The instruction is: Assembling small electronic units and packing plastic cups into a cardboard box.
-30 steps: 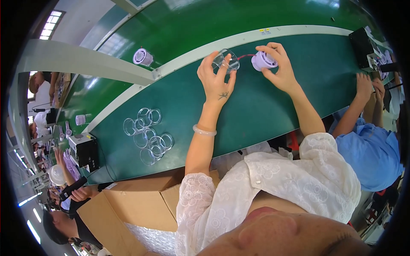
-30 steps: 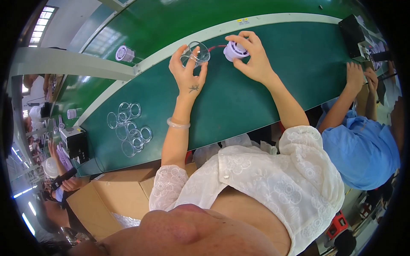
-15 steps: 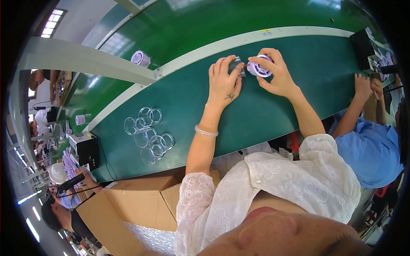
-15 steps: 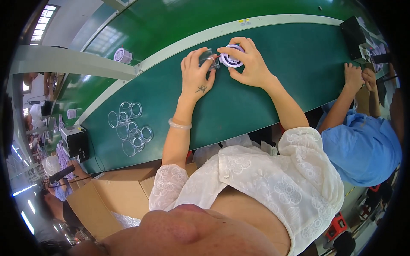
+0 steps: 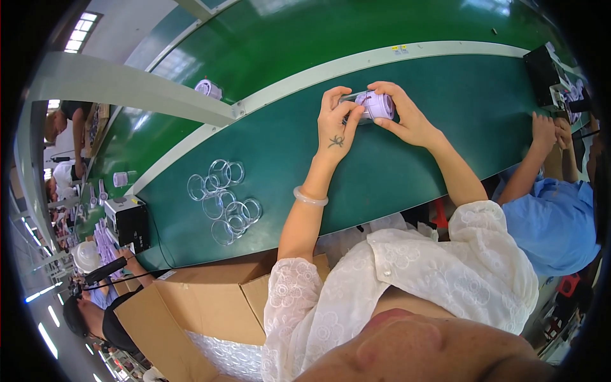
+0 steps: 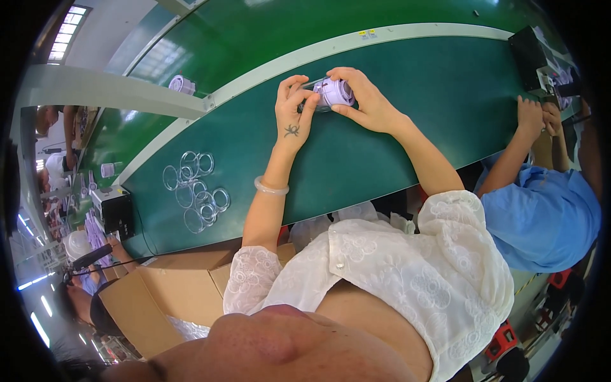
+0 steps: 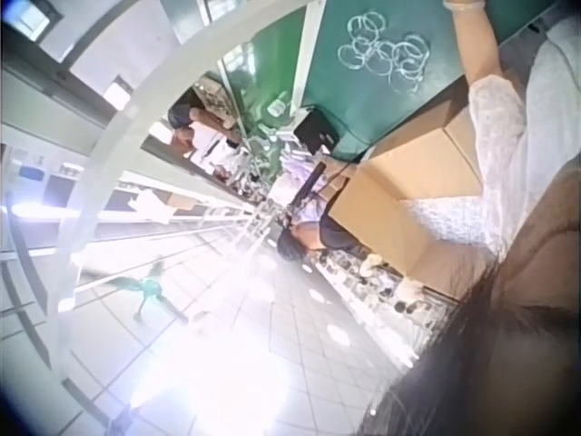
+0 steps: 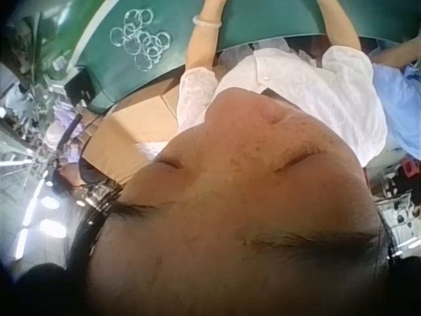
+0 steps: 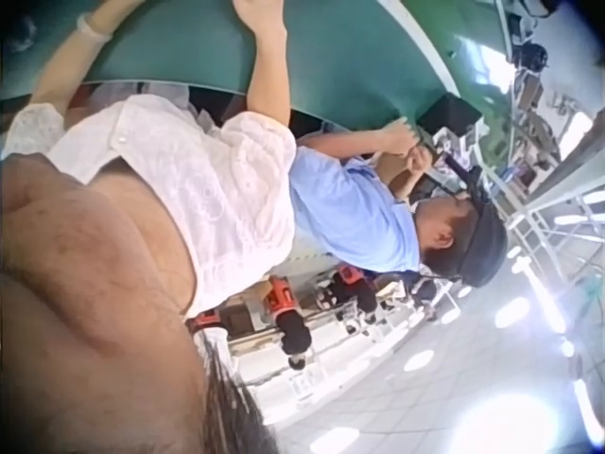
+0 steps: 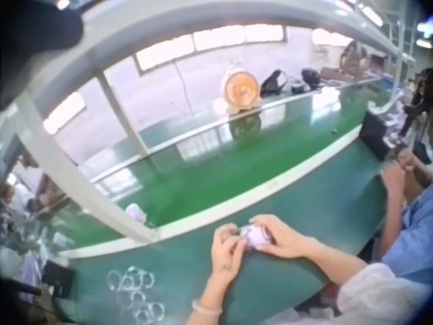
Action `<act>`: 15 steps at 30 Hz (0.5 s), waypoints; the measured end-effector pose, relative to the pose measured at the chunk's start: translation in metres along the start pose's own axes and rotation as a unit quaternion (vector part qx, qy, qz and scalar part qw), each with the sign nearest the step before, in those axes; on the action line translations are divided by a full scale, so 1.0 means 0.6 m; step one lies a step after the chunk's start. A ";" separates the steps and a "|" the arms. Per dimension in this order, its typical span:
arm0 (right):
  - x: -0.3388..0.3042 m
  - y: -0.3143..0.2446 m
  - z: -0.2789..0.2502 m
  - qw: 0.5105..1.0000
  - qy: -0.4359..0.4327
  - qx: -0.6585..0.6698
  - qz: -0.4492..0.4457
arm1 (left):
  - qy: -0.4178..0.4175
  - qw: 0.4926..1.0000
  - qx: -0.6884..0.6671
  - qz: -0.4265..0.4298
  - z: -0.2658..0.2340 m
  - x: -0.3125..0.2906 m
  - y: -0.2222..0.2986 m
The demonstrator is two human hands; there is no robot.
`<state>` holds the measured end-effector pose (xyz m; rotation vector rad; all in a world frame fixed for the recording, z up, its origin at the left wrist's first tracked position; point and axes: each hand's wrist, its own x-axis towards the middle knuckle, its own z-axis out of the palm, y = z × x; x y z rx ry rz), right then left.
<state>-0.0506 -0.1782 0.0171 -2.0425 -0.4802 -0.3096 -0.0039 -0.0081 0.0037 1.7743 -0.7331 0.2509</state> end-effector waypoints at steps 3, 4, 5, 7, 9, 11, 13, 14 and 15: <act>0.003 -0.003 0.007 0.999 -0.039 0.030 -0.022 | 0.029 0.984 -0.152 -0.091 0.004 -0.004 -0.004; 0.003 -0.004 0.008 0.998 -0.041 0.032 -0.024 | 0.047 0.942 -0.289 -0.164 0.004 -0.005 -0.007; 0.001 -0.006 0.008 0.993 -0.055 0.099 -0.012 | 0.039 0.889 -0.361 -0.279 0.003 -0.004 -0.012; -0.001 -0.008 0.005 0.969 -0.081 0.233 0.012 | 0.028 0.914 -0.314 -0.253 0.002 -0.006 -0.018; -0.004 -0.001 0.001 0.961 -0.068 0.268 0.011 | -0.026 0.968 -0.194 -0.158 -0.009 -0.002 -0.014; -0.002 0.004 -0.003 0.951 -0.030 0.307 0.005 | 0.070 0.852 -0.474 -0.212 0.003 0.001 -0.009; -0.002 0.003 -0.003 0.949 0.038 0.312 0.021 | -0.096 0.879 -0.415 -0.213 -0.003 -0.008 -0.015; -0.002 0.003 -0.001 0.954 0.056 0.294 0.010 | -0.184 0.910 -0.307 -0.210 -0.005 -0.010 -0.007; -0.002 0.000 0.001 0.960 0.043 0.276 -0.007 | -0.247 0.902 -0.274 -0.225 -0.010 -0.003 0.009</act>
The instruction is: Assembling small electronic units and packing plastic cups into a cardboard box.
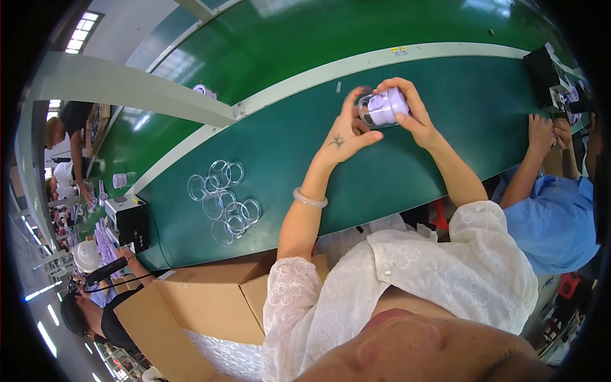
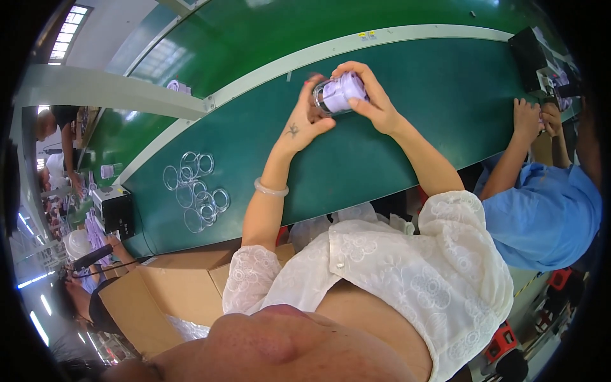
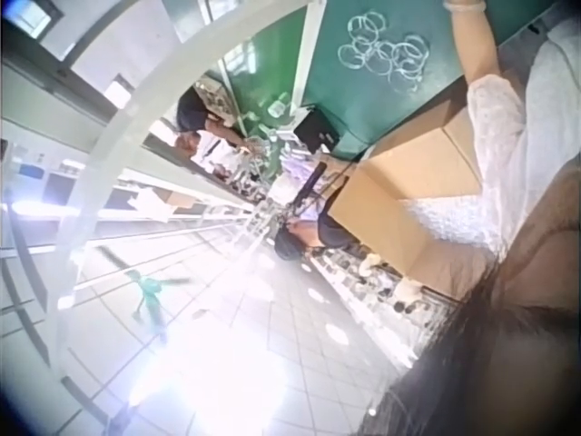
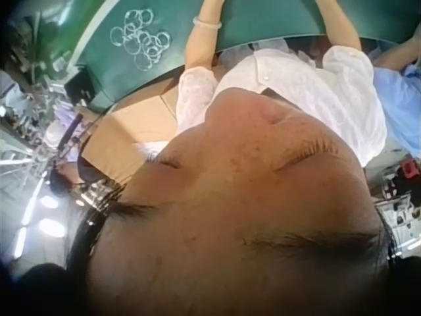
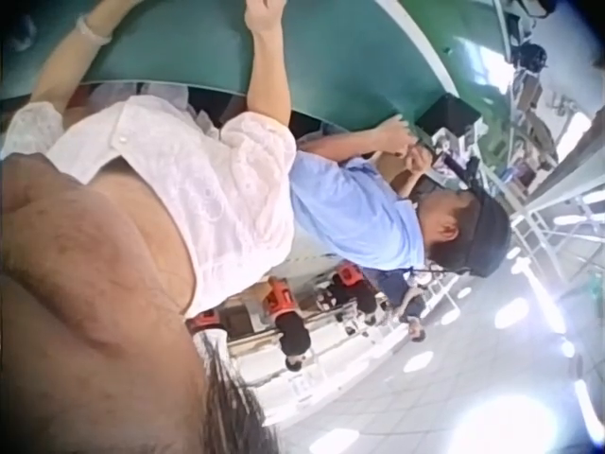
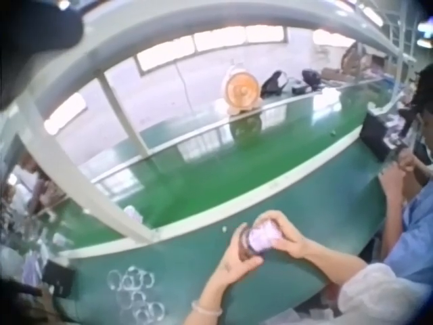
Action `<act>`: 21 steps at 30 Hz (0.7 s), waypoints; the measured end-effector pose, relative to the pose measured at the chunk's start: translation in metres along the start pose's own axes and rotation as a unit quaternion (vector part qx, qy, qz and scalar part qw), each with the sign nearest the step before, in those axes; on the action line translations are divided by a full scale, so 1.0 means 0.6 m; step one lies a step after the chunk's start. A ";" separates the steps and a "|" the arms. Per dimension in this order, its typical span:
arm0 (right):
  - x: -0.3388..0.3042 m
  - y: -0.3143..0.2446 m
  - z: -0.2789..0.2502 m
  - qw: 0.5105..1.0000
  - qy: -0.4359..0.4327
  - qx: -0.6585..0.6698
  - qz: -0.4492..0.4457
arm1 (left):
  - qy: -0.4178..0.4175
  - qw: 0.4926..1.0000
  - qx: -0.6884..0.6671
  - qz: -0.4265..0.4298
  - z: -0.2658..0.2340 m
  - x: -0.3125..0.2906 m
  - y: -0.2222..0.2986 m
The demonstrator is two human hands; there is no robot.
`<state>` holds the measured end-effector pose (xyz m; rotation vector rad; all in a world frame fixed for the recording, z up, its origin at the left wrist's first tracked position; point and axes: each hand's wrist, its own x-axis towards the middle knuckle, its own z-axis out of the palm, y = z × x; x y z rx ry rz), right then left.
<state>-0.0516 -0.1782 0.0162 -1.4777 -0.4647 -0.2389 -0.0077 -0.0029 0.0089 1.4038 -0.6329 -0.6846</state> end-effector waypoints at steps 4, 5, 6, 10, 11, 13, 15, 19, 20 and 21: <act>-0.006 0.004 0.004 0.998 -0.024 0.055 0.033 | 0.052 0.996 0.058 0.037 0.023 0.002 0.009; -0.005 0.005 0.003 0.994 -0.018 0.084 0.071 | 0.049 0.995 0.082 0.038 0.023 0.001 0.010; -0.003 0.008 0.000 0.993 0.001 0.086 0.079 | 0.045 0.993 0.105 0.039 0.023 0.000 0.011; -0.008 0.020 -0.007 0.995 0.013 0.053 0.089 | -0.006 0.973 0.230 0.002 0.038 0.000 0.006; -0.008 0.021 -0.007 0.997 -0.013 0.054 0.062 | -0.007 0.973 0.229 0.001 0.040 0.000 0.005; -0.007 0.020 0.005 0.998 0.015 0.044 0.042 | 0.032 0.942 0.324 0.078 0.045 -0.001 0.004; -0.005 0.014 0.012 0.998 0.041 0.033 0.020 | 0.035 0.931 0.354 0.084 0.045 -0.002 0.006; -0.009 0.005 0.011 0.992 0.041 -0.092 -0.077 | -0.006 0.932 0.360 0.032 0.047 -0.002 0.021; -0.009 0.004 0.012 0.980 0.029 -0.142 -0.135 | -0.004 0.932 0.361 0.031 0.046 -0.003 0.017; -0.008 0.002 0.013 0.980 0.028 -0.140 -0.135 | -0.011 0.948 0.315 0.042 0.044 -0.004 0.011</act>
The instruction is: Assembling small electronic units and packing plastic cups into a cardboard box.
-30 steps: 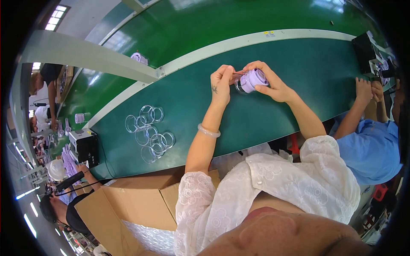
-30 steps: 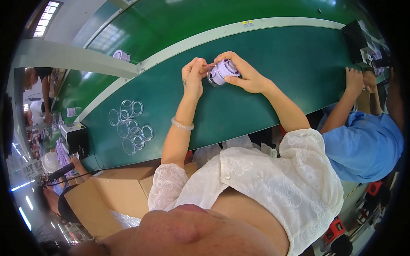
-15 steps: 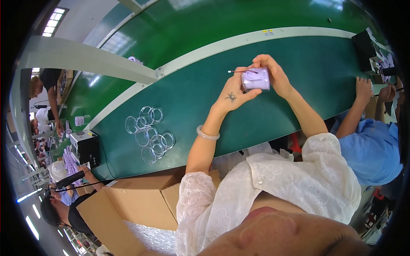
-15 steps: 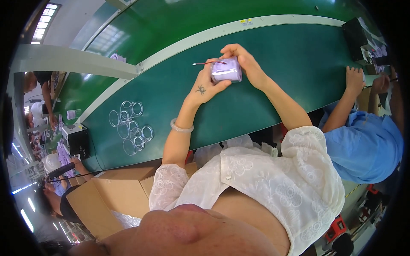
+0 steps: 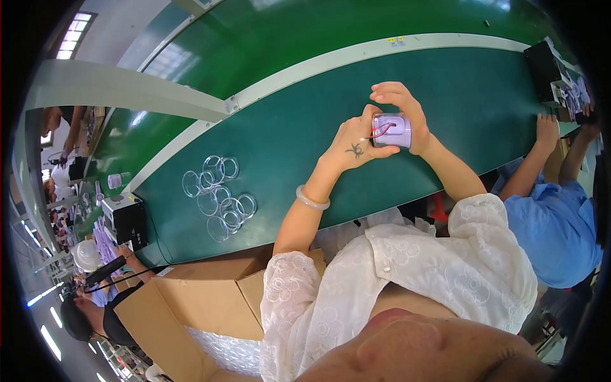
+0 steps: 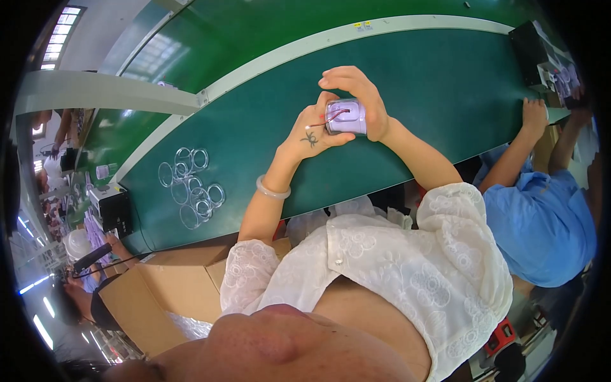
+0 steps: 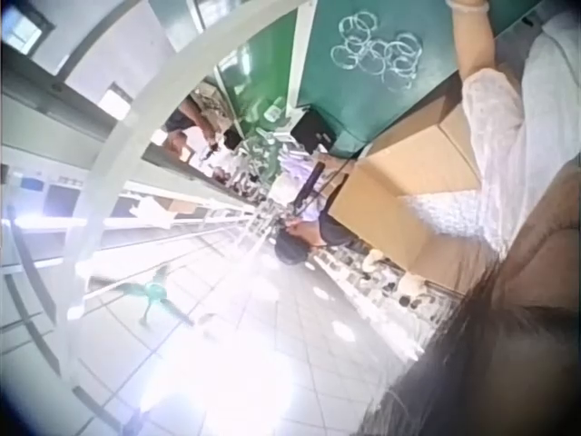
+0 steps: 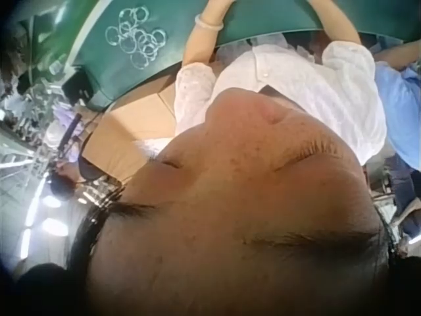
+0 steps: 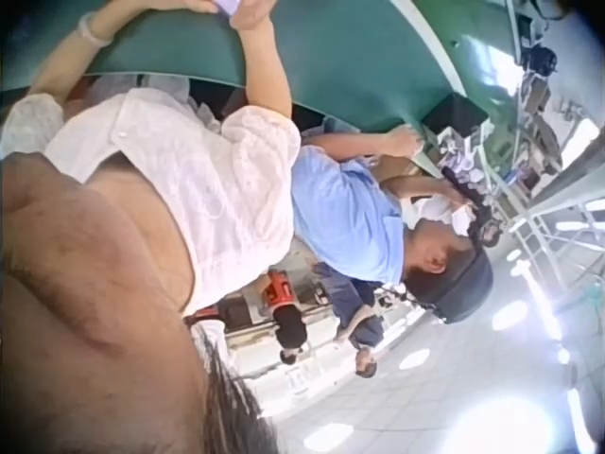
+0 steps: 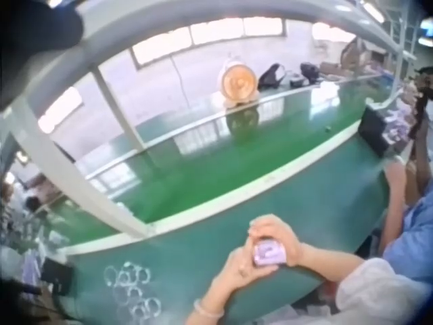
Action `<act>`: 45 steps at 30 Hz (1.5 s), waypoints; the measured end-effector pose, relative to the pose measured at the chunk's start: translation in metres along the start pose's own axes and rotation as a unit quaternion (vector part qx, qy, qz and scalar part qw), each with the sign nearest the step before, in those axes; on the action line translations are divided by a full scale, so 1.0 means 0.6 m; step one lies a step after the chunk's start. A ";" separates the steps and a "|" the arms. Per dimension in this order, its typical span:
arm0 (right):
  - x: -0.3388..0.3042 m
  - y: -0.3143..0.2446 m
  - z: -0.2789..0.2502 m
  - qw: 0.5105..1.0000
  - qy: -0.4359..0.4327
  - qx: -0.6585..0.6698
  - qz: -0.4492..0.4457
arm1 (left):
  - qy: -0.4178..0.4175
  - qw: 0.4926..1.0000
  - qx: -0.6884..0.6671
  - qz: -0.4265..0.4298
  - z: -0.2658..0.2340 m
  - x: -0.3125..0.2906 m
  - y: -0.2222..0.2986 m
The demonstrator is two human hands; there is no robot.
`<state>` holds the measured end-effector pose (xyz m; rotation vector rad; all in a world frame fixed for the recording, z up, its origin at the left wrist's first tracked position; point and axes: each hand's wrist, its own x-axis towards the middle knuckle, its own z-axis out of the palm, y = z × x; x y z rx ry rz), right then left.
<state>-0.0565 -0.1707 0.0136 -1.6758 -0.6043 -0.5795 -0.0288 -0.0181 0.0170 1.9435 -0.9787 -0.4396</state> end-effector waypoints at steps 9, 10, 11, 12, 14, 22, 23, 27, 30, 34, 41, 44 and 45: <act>0.024 0.006 -0.031 0.987 -0.007 -0.119 -0.110 | 0.152 0.988 -0.012 0.004 0.001 0.003 0.007; 0.028 0.002 -0.035 0.990 -0.010 -0.106 -0.091 | 0.200 0.980 -0.010 0.009 0.000 0.002 0.005; 0.032 0.005 -0.041 0.992 -0.090 -0.041 -0.075 | 0.233 0.972 -0.040 0.003 0.000 0.001 -0.003; 0.031 0.003 -0.040 0.988 -0.135 -0.050 -0.056 | 0.235 0.971 -0.038 0.001 -0.002 0.000 -0.012; 0.028 -0.005 -0.028 0.985 -0.157 -0.064 -0.027 | 0.247 0.968 -0.043 0.036 -0.009 -0.001 -0.031; 0.009 0.024 -0.016 0.841 0.071 0.439 0.309 | 0.266 0.939 -0.212 0.053 -0.022 0.010 -0.061; 0.016 0.028 -0.017 0.765 0.047 0.552 0.329 | 0.265 0.939 -0.213 0.056 -0.025 0.009 -0.062; 0.012 0.027 -0.016 0.650 0.092 0.656 0.373 | 0.274 0.947 -0.163 0.018 -0.030 0.005 -0.059; 0.014 0.025 -0.022 0.685 0.094 0.622 0.366 | 0.252 0.955 -0.155 0.012 -0.030 0.006 -0.057; 0.022 0.017 -0.023 0.734 0.090 0.587 0.328 | 0.237 0.961 -0.144 0.018 -0.030 0.007 -0.056; 0.032 0.010 -0.016 0.779 0.163 0.480 0.370 | 0.272 0.958 -0.083 0.015 -0.037 0.006 -0.059; 0.037 0.070 -0.047 0.854 0.225 0.272 0.382 | 0.288 0.953 -0.091 0.000 -0.038 0.009 -0.060; 0.050 0.092 -0.063 0.883 0.223 0.171 0.377 | 0.292 0.952 -0.087 -0.002 -0.038 0.009 -0.062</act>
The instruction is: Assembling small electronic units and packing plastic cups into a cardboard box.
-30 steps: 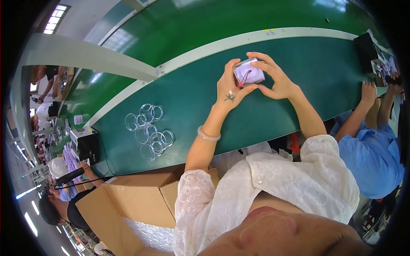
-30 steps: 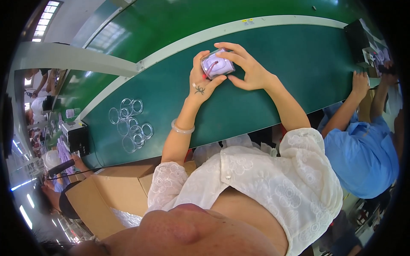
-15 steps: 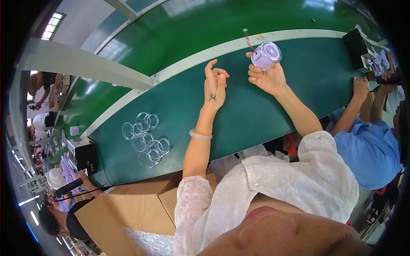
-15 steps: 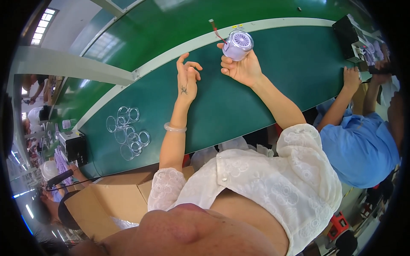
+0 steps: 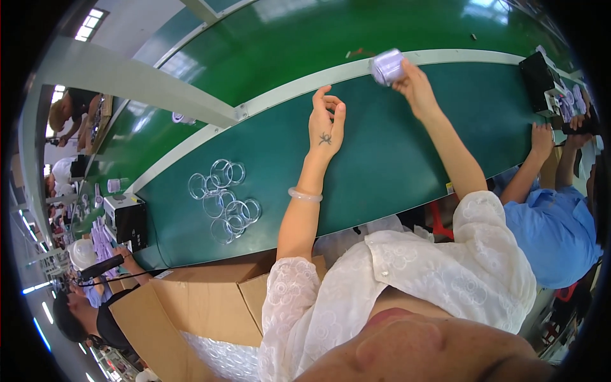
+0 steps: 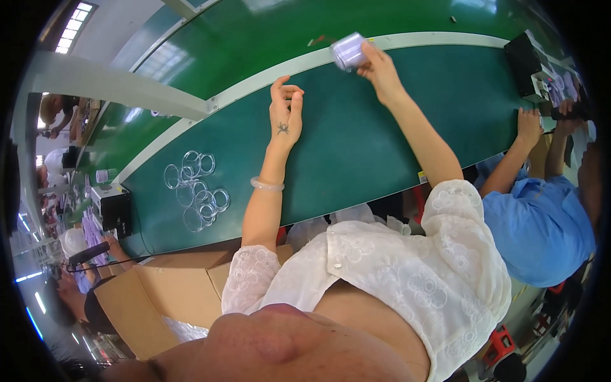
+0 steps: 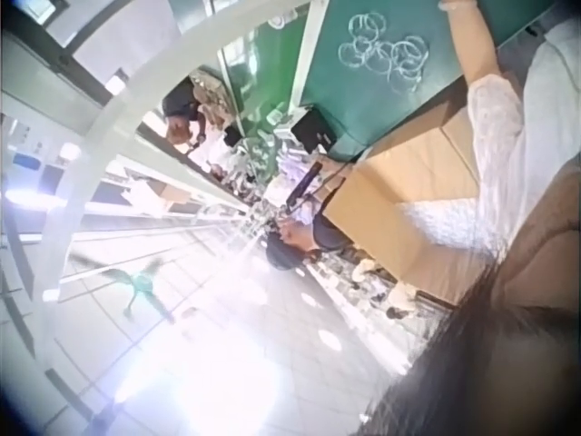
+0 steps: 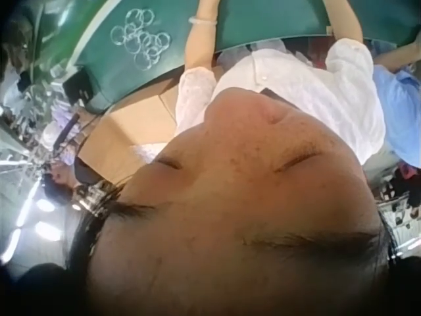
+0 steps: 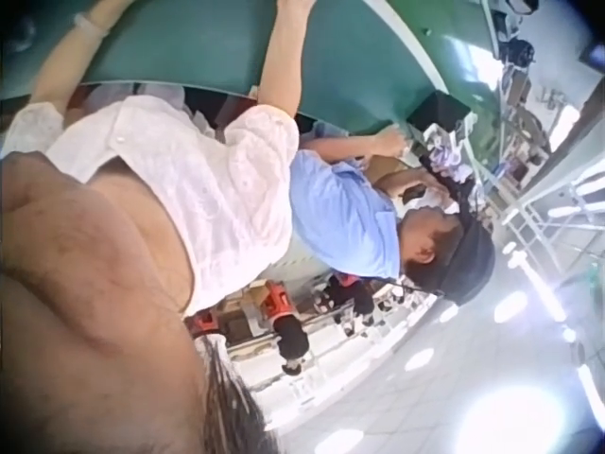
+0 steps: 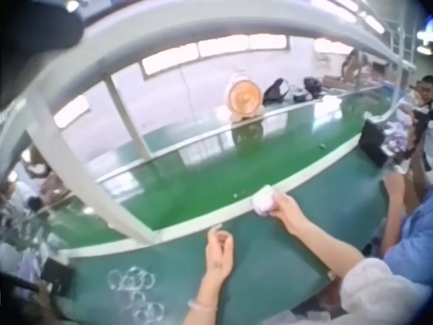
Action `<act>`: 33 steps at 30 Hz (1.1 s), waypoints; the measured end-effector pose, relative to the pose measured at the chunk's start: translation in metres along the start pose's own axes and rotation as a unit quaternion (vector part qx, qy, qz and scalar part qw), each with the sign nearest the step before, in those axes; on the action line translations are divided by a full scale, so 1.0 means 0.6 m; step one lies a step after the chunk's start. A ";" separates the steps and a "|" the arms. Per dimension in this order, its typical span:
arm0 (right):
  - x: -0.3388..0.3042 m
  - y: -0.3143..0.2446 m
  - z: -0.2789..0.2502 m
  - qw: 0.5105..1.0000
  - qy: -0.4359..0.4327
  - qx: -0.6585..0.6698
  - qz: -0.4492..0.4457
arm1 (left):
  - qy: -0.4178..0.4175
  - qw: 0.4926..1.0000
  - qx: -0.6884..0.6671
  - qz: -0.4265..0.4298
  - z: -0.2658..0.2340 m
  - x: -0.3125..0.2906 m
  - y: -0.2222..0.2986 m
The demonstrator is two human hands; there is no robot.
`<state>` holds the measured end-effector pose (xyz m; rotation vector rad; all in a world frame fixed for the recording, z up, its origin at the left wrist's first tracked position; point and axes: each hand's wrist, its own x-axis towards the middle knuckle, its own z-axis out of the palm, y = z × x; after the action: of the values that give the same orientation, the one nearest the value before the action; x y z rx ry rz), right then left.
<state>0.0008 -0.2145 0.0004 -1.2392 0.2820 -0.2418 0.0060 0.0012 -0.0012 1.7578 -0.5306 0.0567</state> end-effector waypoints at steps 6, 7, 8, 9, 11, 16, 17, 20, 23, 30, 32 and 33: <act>0.166 0.000 -0.066 0.710 0.120 -0.565 -0.402 | -0.022 0.998 0.050 0.023 0.007 -0.004 0.012; 0.177 0.014 -0.081 0.711 0.117 -0.565 -0.403 | -0.019 0.998 0.051 0.022 0.011 -0.005 0.013; 0.175 0.018 -0.068 0.723 0.127 -0.555 -0.391 | -0.025 0.998 0.057 0.029 0.009 -0.006 0.013; 0.175 0.020 -0.056 0.735 0.137 -0.546 -0.378 | -0.032 0.997 0.062 0.035 0.008 -0.007 0.012; 0.143 0.021 -0.059 0.826 0.082 -0.463 -0.310 | -0.026 0.997 0.070 0.036 0.005 -0.008 0.011; 0.055 0.021 -0.052 0.842 0.068 -0.446 -0.295 | 0.028 0.987 0.119 0.107 -0.007 -0.004 0.016; 0.040 0.020 -0.053 0.858 0.027 -0.433 -0.275 | 0.036 0.979 0.159 0.125 -0.011 0.003 0.017; 0.030 0.018 -0.054 0.851 0.021 -0.448 -0.273 | 0.015 0.954 0.269 0.129 -0.033 0.018 0.030; 0.034 0.023 -0.062 0.849 0.030 -0.453 -0.271 | -0.051 0.905 0.397 0.146 -0.081 0.031 0.065; 0.030 0.019 -0.060 0.862 0.020 -0.427 -0.274 | -0.296 0.833 0.456 0.102 -0.290 0.016 0.148; 0.025 0.022 -0.058 0.869 0.018 -0.412 -0.273 | -0.300 0.841 0.449 0.022 -0.341 -0.025 0.166; 0.025 0.024 -0.057 0.871 0.019 -0.409 -0.271 | -0.292 0.847 0.443 -0.030 -0.365 -0.055 0.165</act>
<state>0.0039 -0.2453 -0.0248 -2.1567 0.0472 -0.6786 -0.0082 0.2009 0.1362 2.7240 -0.9912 -0.3458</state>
